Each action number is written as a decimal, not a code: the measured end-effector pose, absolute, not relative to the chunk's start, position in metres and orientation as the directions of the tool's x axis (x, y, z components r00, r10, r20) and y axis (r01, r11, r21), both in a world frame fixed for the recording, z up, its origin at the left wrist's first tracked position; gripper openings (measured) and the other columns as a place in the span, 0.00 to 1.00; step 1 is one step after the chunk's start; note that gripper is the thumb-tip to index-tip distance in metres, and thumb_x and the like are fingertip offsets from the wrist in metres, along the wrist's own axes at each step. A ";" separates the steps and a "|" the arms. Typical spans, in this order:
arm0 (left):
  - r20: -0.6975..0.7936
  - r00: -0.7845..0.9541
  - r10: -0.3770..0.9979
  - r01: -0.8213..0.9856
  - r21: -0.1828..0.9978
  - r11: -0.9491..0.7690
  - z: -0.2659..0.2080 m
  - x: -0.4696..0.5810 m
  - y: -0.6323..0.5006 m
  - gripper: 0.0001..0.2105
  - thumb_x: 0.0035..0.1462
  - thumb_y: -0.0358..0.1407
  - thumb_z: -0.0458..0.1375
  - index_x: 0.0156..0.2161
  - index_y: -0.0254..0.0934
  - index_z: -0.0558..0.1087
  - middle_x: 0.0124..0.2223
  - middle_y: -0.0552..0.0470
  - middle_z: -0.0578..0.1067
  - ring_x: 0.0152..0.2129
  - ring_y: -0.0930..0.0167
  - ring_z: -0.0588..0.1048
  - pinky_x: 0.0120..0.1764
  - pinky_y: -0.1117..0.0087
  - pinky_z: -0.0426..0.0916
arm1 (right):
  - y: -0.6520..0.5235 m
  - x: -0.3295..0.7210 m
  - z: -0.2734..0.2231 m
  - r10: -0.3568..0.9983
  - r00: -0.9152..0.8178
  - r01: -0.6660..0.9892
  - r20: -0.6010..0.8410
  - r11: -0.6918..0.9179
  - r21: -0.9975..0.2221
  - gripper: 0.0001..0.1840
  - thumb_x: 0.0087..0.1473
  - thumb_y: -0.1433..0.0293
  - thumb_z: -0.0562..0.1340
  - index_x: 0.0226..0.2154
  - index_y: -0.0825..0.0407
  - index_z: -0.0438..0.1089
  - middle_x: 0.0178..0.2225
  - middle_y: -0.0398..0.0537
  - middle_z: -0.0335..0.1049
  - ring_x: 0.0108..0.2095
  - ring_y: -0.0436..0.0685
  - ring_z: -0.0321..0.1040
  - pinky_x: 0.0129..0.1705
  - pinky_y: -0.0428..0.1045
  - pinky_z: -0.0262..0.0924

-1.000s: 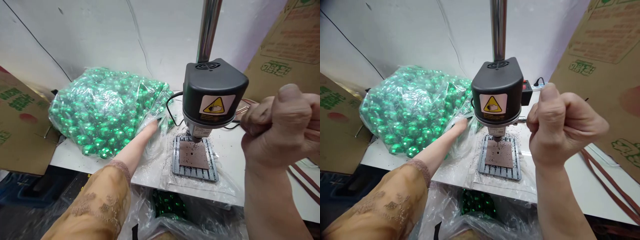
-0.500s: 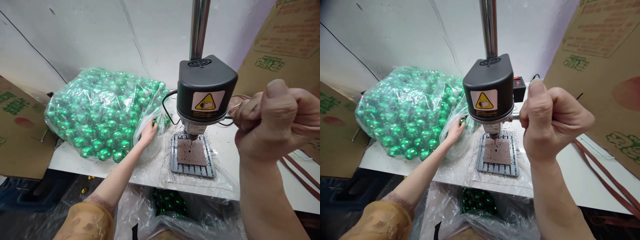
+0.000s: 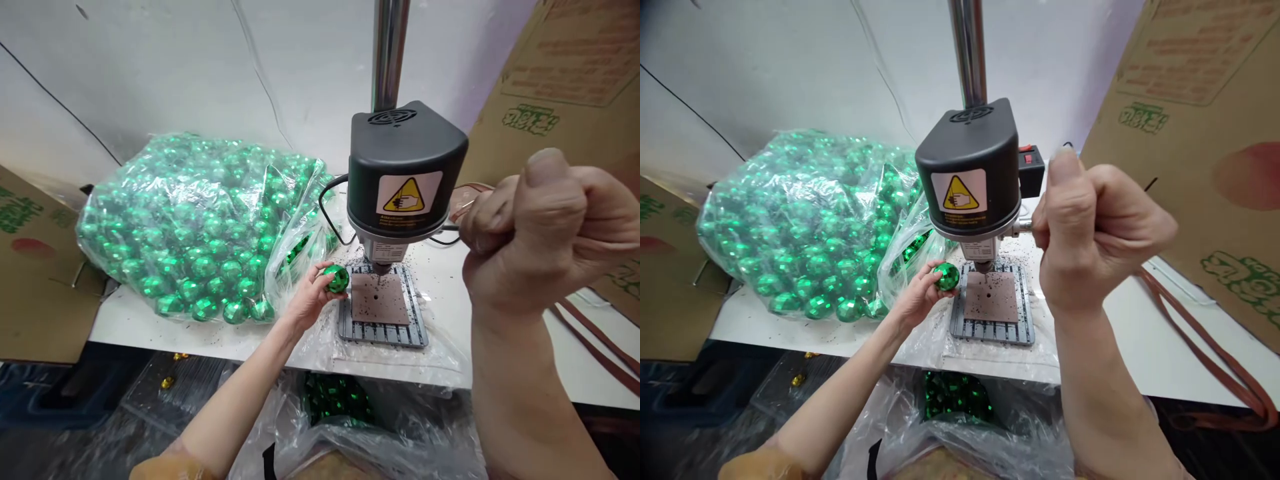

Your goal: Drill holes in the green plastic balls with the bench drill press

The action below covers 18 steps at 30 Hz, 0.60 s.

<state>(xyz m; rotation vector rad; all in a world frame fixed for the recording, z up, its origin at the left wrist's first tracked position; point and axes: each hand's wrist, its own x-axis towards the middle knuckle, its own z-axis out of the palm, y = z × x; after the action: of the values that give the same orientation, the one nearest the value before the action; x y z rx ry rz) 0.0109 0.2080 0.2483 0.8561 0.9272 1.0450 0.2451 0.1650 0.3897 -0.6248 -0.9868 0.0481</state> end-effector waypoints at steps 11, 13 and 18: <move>-0.210 0.209 0.955 -0.349 0.896 0.273 0.230 0.045 0.210 0.30 0.60 0.55 0.77 0.61 0.41 0.80 0.46 0.46 0.85 0.34 0.65 0.84 0.35 0.66 0.78 | 0.166 0.249 0.384 0.295 0.547 0.278 0.783 0.818 -0.503 0.32 0.73 0.58 0.70 0.20 0.49 0.61 0.19 0.36 0.51 0.19 0.47 0.53 0.25 0.53 0.53; -0.155 0.201 0.967 -0.332 0.918 0.215 0.224 0.047 0.211 0.32 0.58 0.57 0.79 0.59 0.42 0.81 0.50 0.46 0.86 0.40 0.63 0.86 0.45 0.61 0.82 | 0.168 0.251 0.382 0.285 0.541 0.281 0.792 0.826 -0.489 0.32 0.73 0.56 0.71 0.20 0.49 0.63 0.19 0.36 0.52 0.19 0.47 0.53 0.25 0.54 0.53; -0.073 0.196 0.978 -0.176 0.978 0.108 0.206 0.048 0.216 0.33 0.52 0.54 0.83 0.58 0.43 0.82 0.51 0.49 0.87 0.48 0.63 0.85 0.54 0.61 0.79 | 0.171 0.252 0.380 0.260 0.520 0.277 0.814 0.850 -0.449 0.31 0.73 0.56 0.70 0.21 0.48 0.64 0.18 0.36 0.52 0.19 0.48 0.52 0.25 0.55 0.52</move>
<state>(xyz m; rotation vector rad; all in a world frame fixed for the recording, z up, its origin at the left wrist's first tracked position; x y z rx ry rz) 0.0477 0.2161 0.2061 1.0910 0.9781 1.0876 0.2525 0.1712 0.3800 -0.5824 -1.0407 -0.0107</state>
